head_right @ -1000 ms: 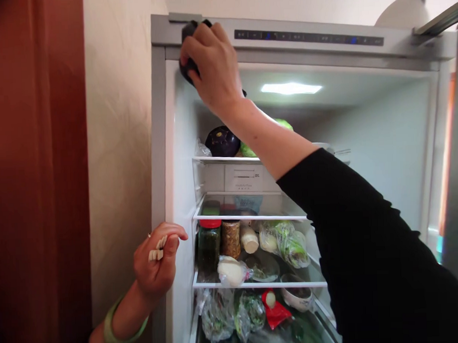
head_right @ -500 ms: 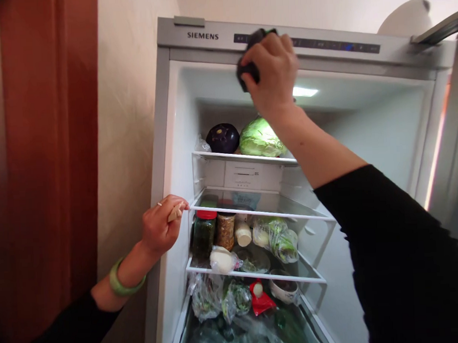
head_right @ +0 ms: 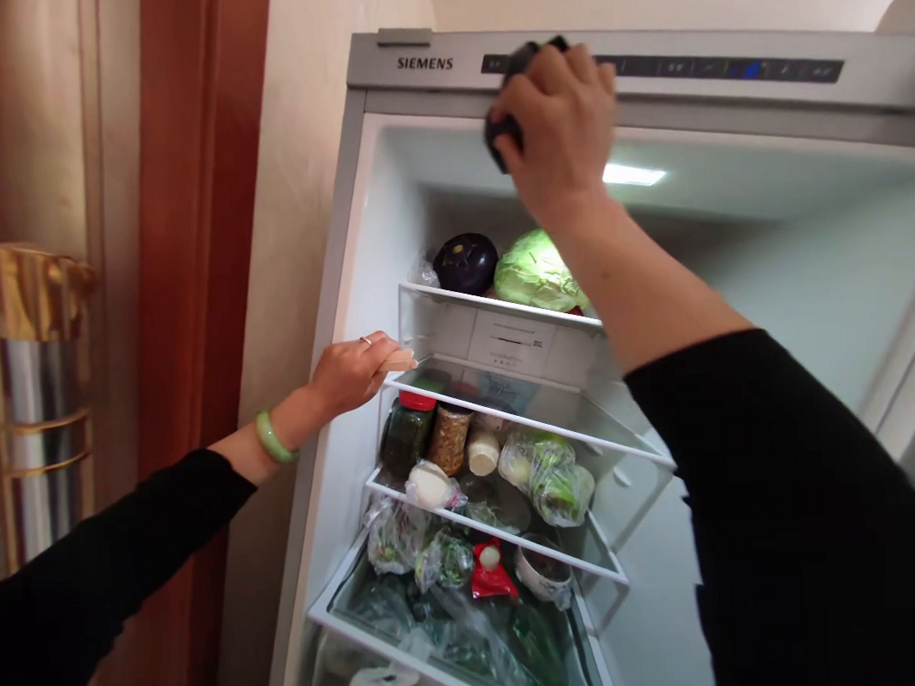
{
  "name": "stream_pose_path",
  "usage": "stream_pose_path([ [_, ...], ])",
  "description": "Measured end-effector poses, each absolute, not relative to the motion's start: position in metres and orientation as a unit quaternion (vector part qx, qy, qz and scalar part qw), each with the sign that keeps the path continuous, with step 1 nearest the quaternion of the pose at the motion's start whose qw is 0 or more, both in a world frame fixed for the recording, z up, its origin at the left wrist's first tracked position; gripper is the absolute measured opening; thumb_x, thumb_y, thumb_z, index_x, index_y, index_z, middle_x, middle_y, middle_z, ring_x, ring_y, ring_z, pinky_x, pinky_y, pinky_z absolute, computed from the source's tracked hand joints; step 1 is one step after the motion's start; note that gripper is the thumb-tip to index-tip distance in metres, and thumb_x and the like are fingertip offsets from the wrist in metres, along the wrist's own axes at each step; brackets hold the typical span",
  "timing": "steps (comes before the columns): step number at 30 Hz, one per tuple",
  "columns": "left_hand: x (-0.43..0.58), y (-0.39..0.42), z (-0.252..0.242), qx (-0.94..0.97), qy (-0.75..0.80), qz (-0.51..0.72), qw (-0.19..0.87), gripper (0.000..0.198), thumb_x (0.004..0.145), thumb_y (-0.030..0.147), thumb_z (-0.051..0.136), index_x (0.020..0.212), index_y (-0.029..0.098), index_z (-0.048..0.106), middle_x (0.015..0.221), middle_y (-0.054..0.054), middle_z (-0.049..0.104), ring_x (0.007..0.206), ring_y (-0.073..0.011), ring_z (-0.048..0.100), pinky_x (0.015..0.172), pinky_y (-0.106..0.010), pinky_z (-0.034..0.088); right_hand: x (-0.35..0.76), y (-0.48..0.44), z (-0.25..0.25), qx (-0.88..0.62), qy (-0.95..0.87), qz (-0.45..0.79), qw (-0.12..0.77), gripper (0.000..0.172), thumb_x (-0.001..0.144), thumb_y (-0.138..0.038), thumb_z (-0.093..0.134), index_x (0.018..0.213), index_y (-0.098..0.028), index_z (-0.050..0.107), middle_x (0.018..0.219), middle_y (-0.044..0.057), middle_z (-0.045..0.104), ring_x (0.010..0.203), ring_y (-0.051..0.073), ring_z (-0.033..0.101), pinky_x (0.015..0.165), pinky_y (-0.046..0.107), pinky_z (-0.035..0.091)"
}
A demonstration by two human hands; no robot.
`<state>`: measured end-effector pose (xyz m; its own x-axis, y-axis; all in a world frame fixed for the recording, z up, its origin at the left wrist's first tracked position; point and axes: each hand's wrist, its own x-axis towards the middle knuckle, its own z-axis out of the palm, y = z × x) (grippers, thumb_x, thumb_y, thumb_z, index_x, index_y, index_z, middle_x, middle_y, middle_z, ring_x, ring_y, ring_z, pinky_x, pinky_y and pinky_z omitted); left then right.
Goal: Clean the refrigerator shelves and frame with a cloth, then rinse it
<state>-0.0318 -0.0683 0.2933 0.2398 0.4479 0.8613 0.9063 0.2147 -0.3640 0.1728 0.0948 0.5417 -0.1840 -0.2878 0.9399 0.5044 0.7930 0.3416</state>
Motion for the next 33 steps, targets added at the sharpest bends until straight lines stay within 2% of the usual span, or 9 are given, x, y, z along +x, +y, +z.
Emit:
stream_pose_path([
  [3, -0.035, -0.071, 0.291, -0.592, -0.568, -0.258, 0.511, 0.017, 0.098, 0.024, 0.047, 0.096, 0.020, 0.064, 0.090, -0.006, 0.072, 0.071, -0.0185, 0.066, 0.058, -0.029, 0.039, 0.218, 0.137, 0.537, -0.125, -0.667, -0.323, 0.660, 0.030, 0.090, -0.041, 0.066, 0.114, -0.031, 0.080, 0.123, 0.009, 0.069, 0.125, 0.028, 0.055, 0.102, 0.050, 0.039],
  [8, -0.042, -0.073, 0.288, -0.620, -0.472, -0.386, 0.494, 0.025, 0.097, 0.018, 0.041, 0.104, 0.020, 0.064, 0.089, -0.005, 0.072, 0.077, -0.0176, 0.068, 0.071, -0.028, 0.051, 0.225, 0.153, 0.538, -0.213, -0.613, -0.334, 0.684, 0.025, 0.083, -0.037, 0.071, 0.104, -0.029, 0.081, 0.109, 0.011, 0.070, 0.111, 0.026, 0.058, 0.094, 0.047, 0.043],
  [15, -0.049, -0.069, 0.287, -0.630, -0.420, -0.419, 0.502, 0.027, 0.093, 0.014, 0.043, 0.111, 0.019, 0.062, 0.094, -0.005, 0.074, 0.081, -0.0191, 0.070, 0.073, -0.029, 0.053, 0.104, 0.061, 0.544, -0.079, -0.714, -0.316, 0.620, 0.022, 0.091, -0.021, 0.065, 0.110, -0.028, 0.073, 0.124, 0.009, 0.068, 0.117, 0.029, 0.055, 0.100, 0.046, 0.045],
  [20, -0.053, -0.069, 0.285, -0.639, -0.434, -0.401, 0.493, 0.031, 0.090, 0.013, 0.042, 0.113, 0.020, 0.060, 0.097, -0.006, 0.074, 0.084, -0.0201, 0.071, 0.075, -0.030, 0.054, 0.044, 0.016, 0.560, -0.038, -0.750, -0.245, 0.613, 0.025, 0.090, -0.012, 0.058, 0.106, -0.027, 0.070, 0.121, 0.005, 0.067, 0.110, 0.024, 0.056, 0.098, 0.046, 0.046],
  [22, -0.054, -0.069, 0.284, -0.640, -0.428, -0.407, 0.491, 0.029, 0.091, 0.013, 0.041, 0.113, 0.020, 0.059, 0.097, -0.006, 0.073, 0.084, -0.0194, 0.071, 0.076, -0.030, 0.054, 0.036, 0.010, 0.564, -0.029, -0.754, -0.215, 0.620, 0.027, 0.088, -0.014, 0.060, 0.109, -0.027, 0.069, 0.130, 0.005, 0.063, 0.109, 0.021, 0.058, 0.098, 0.044, 0.049],
  [25, -0.054, -0.069, 0.284, -0.650, -0.409, -0.421, 0.483, 0.028, 0.093, 0.014, 0.041, 0.115, 0.020, 0.058, 0.098, -0.006, 0.073, 0.086, -0.0189, 0.071, 0.076, -0.029, 0.055, 0.030, 0.008, 0.553, -0.018, -0.744, -0.202, 0.637, 0.027, 0.087, -0.018, 0.064, 0.110, -0.030, 0.070, 0.141, 0.005, 0.059, 0.121, 0.023, 0.058, 0.107, 0.046, 0.048],
  [27, -0.055, -0.069, 0.284, -0.653, -0.400, -0.430, 0.478, 0.030, 0.092, 0.013, 0.041, 0.115, 0.020, 0.058, 0.099, -0.006, 0.073, 0.087, -0.0191, 0.071, 0.077, -0.029, 0.056, 0.030, 0.011, 0.533, -0.006, -0.743, -0.204, 0.638, 0.025, 0.090, -0.020, 0.063, 0.111, -0.031, 0.071, 0.138, 0.005, 0.063, 0.128, 0.026, 0.056, 0.112, 0.048, 0.047],
  [30, -0.054, -0.070, 0.284, -0.646, -0.402, -0.436, 0.480, 0.030, 0.091, 0.013, 0.042, 0.114, 0.021, 0.059, 0.096, -0.006, 0.073, 0.082, -0.0190, 0.071, 0.074, -0.029, 0.055, 0.033, 0.017, 0.504, 0.013, -0.758, -0.208, 0.618, 0.028, 0.095, -0.024, 0.056, 0.118, -0.030, 0.071, 0.137, 0.007, 0.064, 0.129, 0.030, 0.057, 0.112, 0.052, 0.049],
  [33, -0.053, -0.070, 0.286, -0.645, -0.396, -0.440, 0.483, 0.029, 0.091, 0.013, 0.042, 0.112, 0.022, 0.059, 0.092, -0.004, 0.073, 0.078, -0.0193, 0.070, 0.070, -0.029, 0.053, 0.034, 0.019, 0.506, 0.012, -0.755, -0.228, 0.615, 0.031, 0.096, -0.026, 0.052, 0.119, -0.036, 0.071, 0.139, 0.003, 0.064, 0.130, 0.031, 0.055, 0.111, 0.056, 0.050],
])
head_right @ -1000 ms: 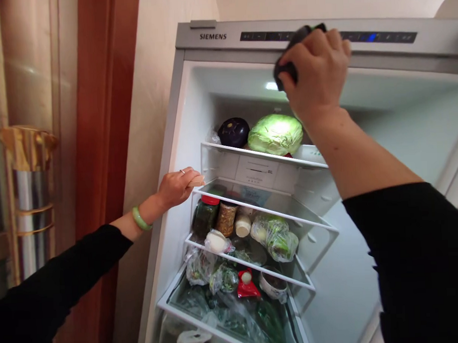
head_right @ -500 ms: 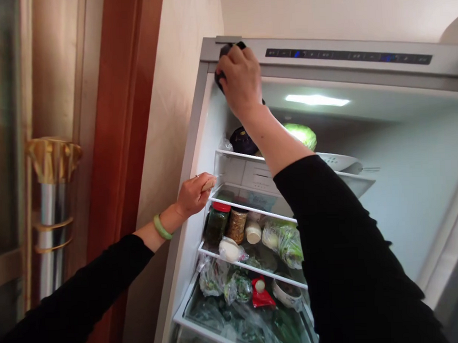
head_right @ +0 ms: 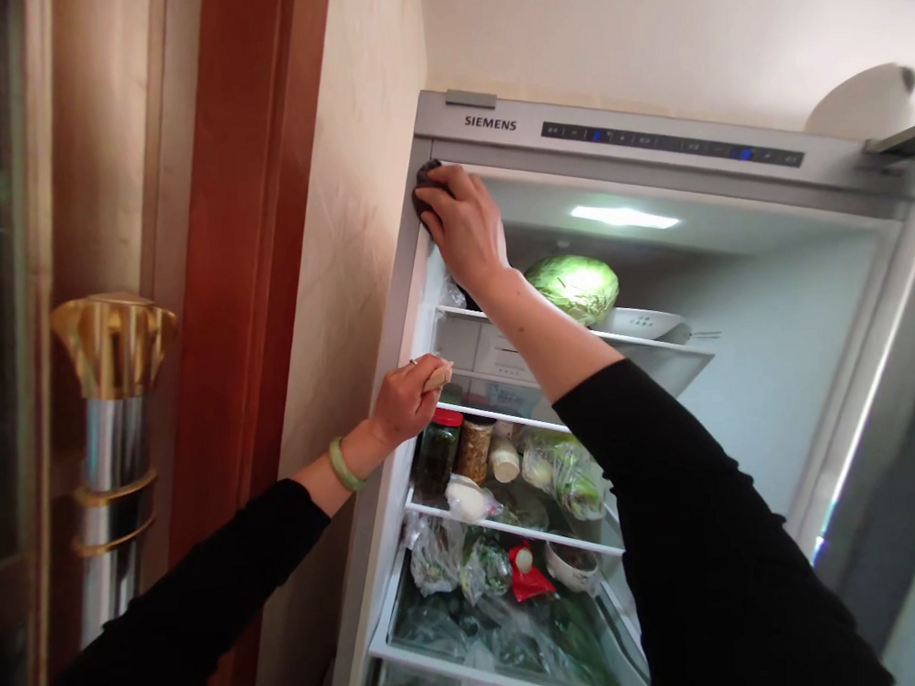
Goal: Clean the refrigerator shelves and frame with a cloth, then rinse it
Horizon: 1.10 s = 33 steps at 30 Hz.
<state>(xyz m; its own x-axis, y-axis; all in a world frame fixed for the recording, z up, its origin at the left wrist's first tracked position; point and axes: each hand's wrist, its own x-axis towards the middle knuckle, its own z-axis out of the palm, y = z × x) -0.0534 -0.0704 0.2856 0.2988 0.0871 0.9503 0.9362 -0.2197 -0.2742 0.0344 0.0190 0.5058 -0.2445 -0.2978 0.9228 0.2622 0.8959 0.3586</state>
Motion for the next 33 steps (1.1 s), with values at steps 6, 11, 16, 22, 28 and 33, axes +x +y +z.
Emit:
stream_pose_path([
  [6, -0.055, -0.069, 0.285, -0.663, -0.408, -0.424, 0.462, 0.029, 0.090, 0.011, 0.042, 0.111, 0.021, 0.058, 0.093, -0.005, 0.073, 0.081, -0.0199, 0.070, 0.071, -0.030, 0.053, 0.017, 0.006, 0.573, -0.035, -0.736, -0.306, 0.603, 0.040, 0.097, -0.020, 0.040, 0.108, -0.038, 0.075, 0.137, 0.000, 0.063, 0.125, 0.030, 0.052, 0.105, 0.054, 0.051],
  [11, -0.054, -0.070, 0.285, -0.667, -0.435, -0.406, 0.448, 0.026, 0.093, 0.015, 0.045, 0.113, 0.022, 0.060, 0.093, -0.004, 0.071, 0.082, -0.0193, 0.069, 0.070, -0.030, 0.053, 0.021, 0.009, 0.575, -0.063, -0.723, -0.273, 0.632, 0.045, 0.093, -0.015, 0.045, 0.125, -0.035, 0.070, 0.132, 0.004, 0.065, 0.123, 0.028, 0.049, 0.106, 0.053, 0.048],
  [16, -0.054, -0.070, 0.285, -0.673, -0.444, -0.392, 0.442, 0.028, 0.090, 0.012, 0.045, 0.111, 0.021, 0.060, 0.095, -0.004, 0.072, 0.082, -0.0194, 0.070, 0.069, -0.030, 0.053, 0.023, -0.004, 0.574, -0.123, -0.725, -0.274, 0.620, 0.040, 0.101, -0.011, 0.043, 0.124, -0.028, 0.071, 0.137, 0.005, 0.063, 0.127, 0.026, 0.045, 0.110, 0.047, 0.044],
  [22, -0.055, -0.069, 0.285, -0.668, -0.405, -0.422, 0.459, 0.029, 0.090, 0.010, 0.042, 0.111, 0.020, 0.058, 0.094, -0.006, 0.072, 0.080, -0.0211, 0.069, 0.069, -0.031, 0.052, 0.011, -0.008, 0.573, -0.123, -0.717, -0.302, 0.616, 0.042, 0.105, -0.012, 0.045, 0.138, -0.025, 0.067, 0.146, 0.001, 0.062, 0.134, 0.028, 0.043, 0.115, 0.048, 0.041],
  [28, -0.056, -0.070, 0.284, -0.660, -0.350, -0.501, 0.438, 0.025, 0.101, 0.022, 0.038, 0.107, 0.022, 0.062, 0.088, -0.005, 0.073, 0.074, -0.0175, 0.068, 0.069, -0.028, 0.052, 0.025, 0.002, 0.481, -0.040, -0.753, -0.238, 0.612, 0.042, 0.105, -0.025, 0.044, 0.139, -0.035, 0.066, 0.149, 0.003, 0.060, 0.140, 0.029, 0.047, 0.118, 0.054, 0.044],
  [33, -0.055, -0.072, 0.283, -0.648, -0.322, -0.562, 0.401, 0.025, 0.106, 0.030, 0.039, 0.104, 0.020, 0.062, 0.085, -0.005, 0.073, 0.068, -0.0163, 0.066, 0.067, -0.028, 0.051, 0.036, -0.007, 0.425, -0.052, -0.797, -0.224, 0.558, 0.045, 0.099, -0.033, 0.057, 0.140, -0.050, 0.061, 0.153, -0.001, 0.056, 0.143, 0.032, 0.047, 0.117, 0.061, 0.046],
])
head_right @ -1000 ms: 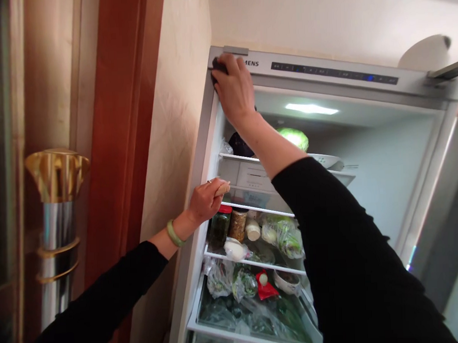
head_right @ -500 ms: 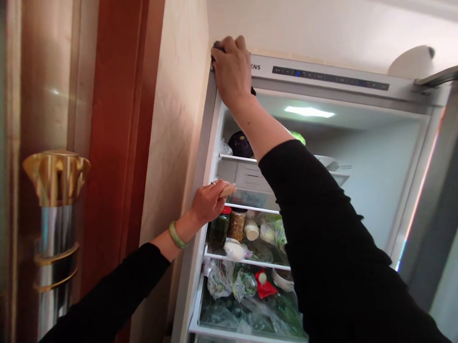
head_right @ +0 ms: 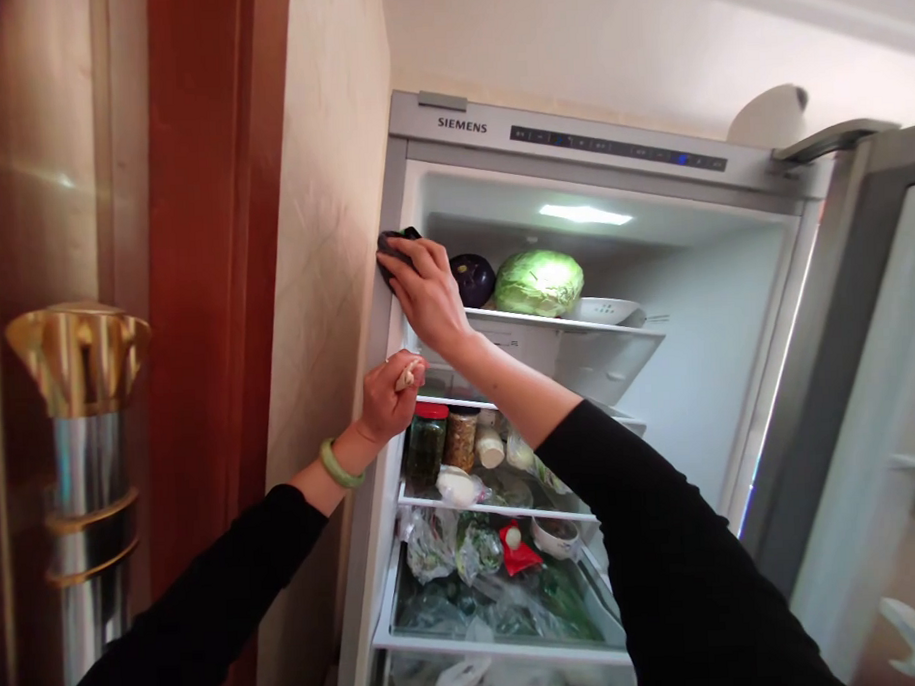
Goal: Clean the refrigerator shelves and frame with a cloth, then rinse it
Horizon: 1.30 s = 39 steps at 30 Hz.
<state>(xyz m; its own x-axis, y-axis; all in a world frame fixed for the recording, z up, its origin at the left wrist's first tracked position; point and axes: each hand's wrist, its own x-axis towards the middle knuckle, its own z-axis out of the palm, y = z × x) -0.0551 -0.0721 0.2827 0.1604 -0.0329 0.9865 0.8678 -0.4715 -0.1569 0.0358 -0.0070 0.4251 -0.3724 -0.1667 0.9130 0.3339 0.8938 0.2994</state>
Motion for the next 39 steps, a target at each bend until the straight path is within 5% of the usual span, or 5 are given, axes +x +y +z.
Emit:
stream_pose_path([
  [9, -0.053, -0.074, 0.289, -0.647, -0.317, -0.562, 0.406, 0.024, 0.105, 0.028, 0.043, 0.099, 0.020, 0.065, 0.080, -0.003, 0.071, 0.065, -0.0143, 0.064, 0.066, -0.025, 0.048, 0.010, -0.012, 0.511, -0.174, -0.744, -0.257, 0.592, 0.042, 0.109, -0.021, 0.042, 0.146, -0.033, 0.056, 0.162, -0.011, 0.046, 0.148, 0.017, 0.035, 0.134, 0.042, 0.028],
  [20, -0.056, -0.073, 0.292, -0.639, -0.330, -0.553, 0.421, 0.024, 0.105, 0.031, 0.047, 0.095, 0.020, 0.066, 0.076, -0.002, 0.069, 0.067, -0.0141, 0.066, 0.068, -0.025, 0.051, 0.086, 0.043, 0.548, -0.125, -0.741, -0.364, 0.550, 0.024, 0.102, -0.008, 0.050, 0.113, -0.027, 0.060, 0.135, -0.004, 0.058, 0.126, 0.015, 0.045, 0.116, 0.038, 0.046],
  [26, -0.057, -0.071, 0.291, -0.623, -0.358, -0.556, 0.418, 0.027, 0.104, 0.035, 0.049, 0.094, 0.020, 0.068, 0.072, -0.001, 0.067, 0.065, -0.0134, 0.065, 0.066, -0.024, 0.051, 0.161, 0.091, 0.538, -0.119, -0.682, -0.355, 0.628, 0.017, 0.102, -0.034, 0.052, 0.110, -0.040, 0.065, 0.119, 0.002, 0.063, 0.117, 0.024, 0.052, 0.104, 0.043, 0.050],
  [34, -0.054, -0.071, 0.291, -0.623, -0.352, -0.579, 0.390, 0.018, 0.102, 0.028, 0.055, 0.094, 0.020, 0.069, 0.070, 0.002, 0.065, 0.061, -0.0106, 0.061, 0.061, -0.022, 0.046, 0.329, 0.203, 0.512, -0.195, -0.514, -0.206, 0.809, 0.019, 0.082, -0.049, 0.063, 0.085, -0.031, 0.069, 0.100, 0.007, 0.066, 0.100, 0.023, 0.051, 0.094, 0.045, 0.040],
  [39, -0.054, -0.071, 0.291, -0.607, -0.380, -0.589, 0.374, 0.026, 0.103, 0.037, 0.052, 0.092, 0.021, 0.069, 0.069, 0.002, 0.064, 0.059, -0.0114, 0.059, 0.060, -0.024, 0.047, 0.321, 0.197, 0.515, -0.172, -0.533, -0.165, 0.812, 0.023, 0.080, -0.062, 0.057, 0.079, -0.040, 0.065, 0.094, 0.006, 0.067, 0.101, 0.026, 0.048, 0.092, 0.046, 0.035],
])
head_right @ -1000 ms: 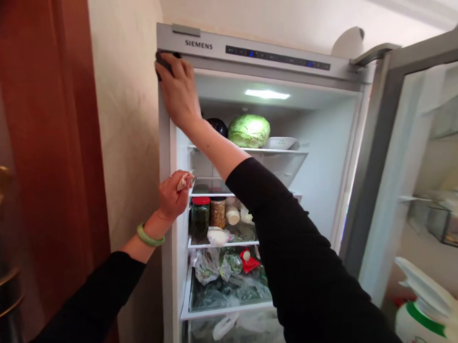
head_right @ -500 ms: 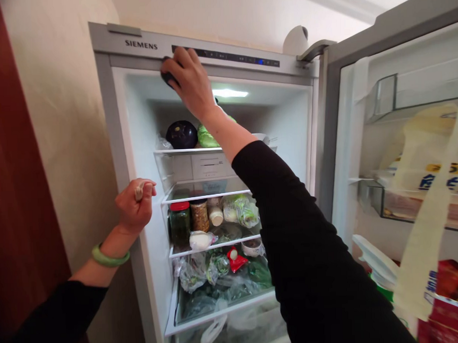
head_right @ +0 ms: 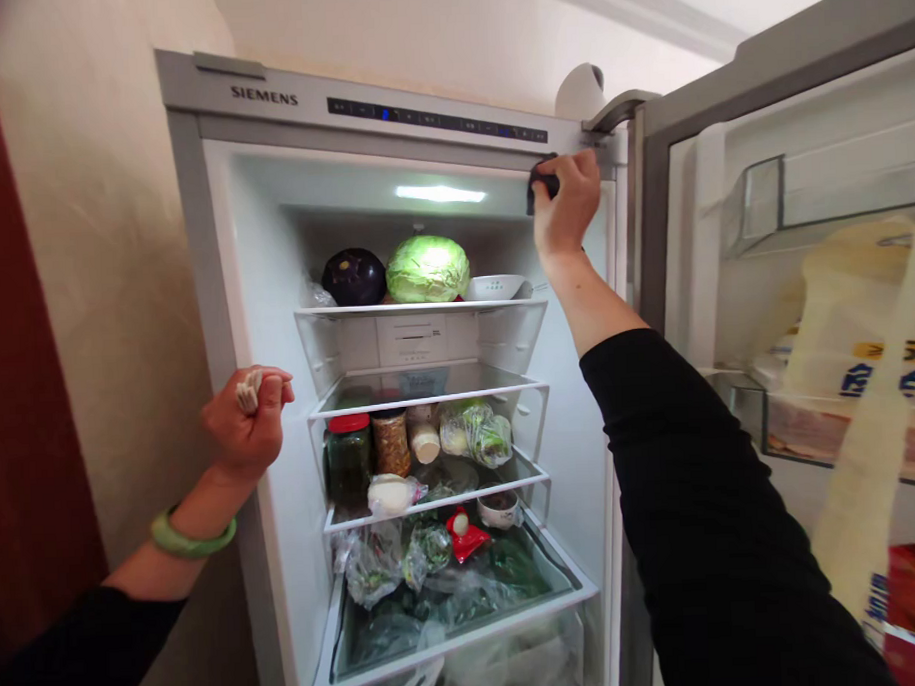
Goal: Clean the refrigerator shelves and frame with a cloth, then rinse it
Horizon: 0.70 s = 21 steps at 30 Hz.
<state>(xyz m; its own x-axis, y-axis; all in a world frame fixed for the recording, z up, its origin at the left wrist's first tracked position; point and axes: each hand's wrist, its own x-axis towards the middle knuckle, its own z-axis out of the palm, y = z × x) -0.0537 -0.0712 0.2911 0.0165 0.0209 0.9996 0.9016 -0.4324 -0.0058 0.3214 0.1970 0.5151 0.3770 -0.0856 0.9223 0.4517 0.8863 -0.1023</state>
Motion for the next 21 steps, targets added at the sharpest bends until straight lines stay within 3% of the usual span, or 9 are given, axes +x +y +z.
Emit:
stream_pose_path([
  [3, -0.052, -0.072, 0.291, -0.611, -0.377, -0.589, 0.372, 0.029, 0.104, 0.039, 0.050, 0.091, 0.021, 0.069, 0.069, 0.001, 0.065, 0.059, -0.0121, 0.060, 0.061, -0.024, 0.048, 0.264, 0.165, 0.521, -0.141, -0.584, -0.199, 0.774, 0.022, 0.085, -0.056, 0.053, 0.086, -0.039, 0.066, 0.103, 0.007, 0.067, 0.102, 0.026, 0.047, 0.096, 0.047, 0.037],
  [6, -0.051, -0.074, 0.292, -0.621, -0.364, -0.583, 0.376, 0.028, 0.104, 0.036, 0.048, 0.091, 0.021, 0.067, 0.070, 0.000, 0.065, 0.061, -0.0128, 0.062, 0.063, -0.025, 0.049, 0.201, 0.125, 0.525, -0.128, -0.619, -0.251, 0.733, 0.020, 0.092, -0.039, 0.047, 0.093, -0.036, 0.067, 0.110, 0.006, 0.067, 0.108, 0.026, 0.050, 0.101, 0.048, 0.044],
  [10, -0.050, -0.074, 0.292, -0.637, -0.338, -0.571, 0.392, 0.021, 0.102, 0.028, 0.049, 0.092, 0.020, 0.065, 0.074, -0.001, 0.068, 0.066, -0.0137, 0.065, 0.067, -0.025, 0.050, 0.132, 0.077, 0.531, -0.149, -0.647, -0.296, 0.687, 0.029, 0.087, -0.015, 0.049, 0.097, -0.036, 0.066, 0.116, 0.002, 0.065, 0.115, 0.024, 0.054, 0.104, 0.043, 0.053],
  [16, -0.051, -0.074, 0.292, -0.634, -0.359, -0.556, 0.399, 0.020, 0.102, 0.027, 0.048, 0.093, 0.021, 0.065, 0.072, 0.000, 0.067, 0.062, -0.0139, 0.062, 0.065, -0.025, 0.048, 0.051, 0.029, 0.546, -0.155, -0.691, -0.330, 0.624, 0.019, 0.102, -0.023, 0.045, 0.106, -0.032, 0.061, 0.125, 0.000, 0.062, 0.118, 0.021, 0.051, 0.110, 0.043, 0.053],
  [18, -0.052, -0.074, 0.292, -0.635, -0.355, -0.550, 0.410, 0.019, 0.102, 0.026, 0.048, 0.095, 0.021, 0.065, 0.073, -0.001, 0.068, 0.061, -0.0139, 0.061, 0.065, -0.025, 0.048, 0.045, 0.027, 0.550, -0.142, -0.703, -0.336, 0.610, 0.014, 0.101, -0.021, 0.048, 0.106, -0.029, 0.059, 0.126, 0.000, 0.061, 0.117, 0.020, 0.049, 0.112, 0.042, 0.051],
  [21, -0.052, -0.073, 0.293, -0.641, -0.343, -0.539, 0.426, 0.015, 0.100, 0.021, 0.049, 0.098, 0.020, 0.064, 0.075, -0.001, 0.068, 0.062, -0.0140, 0.061, 0.064, -0.025, 0.047, 0.069, 0.041, 0.548, -0.100, -0.703, -0.329, 0.623, 0.019, 0.097, -0.019, 0.049, 0.101, -0.035, 0.059, 0.122, 0.000, 0.062, 0.117, 0.020, 0.051, 0.109, 0.040, 0.051],
])
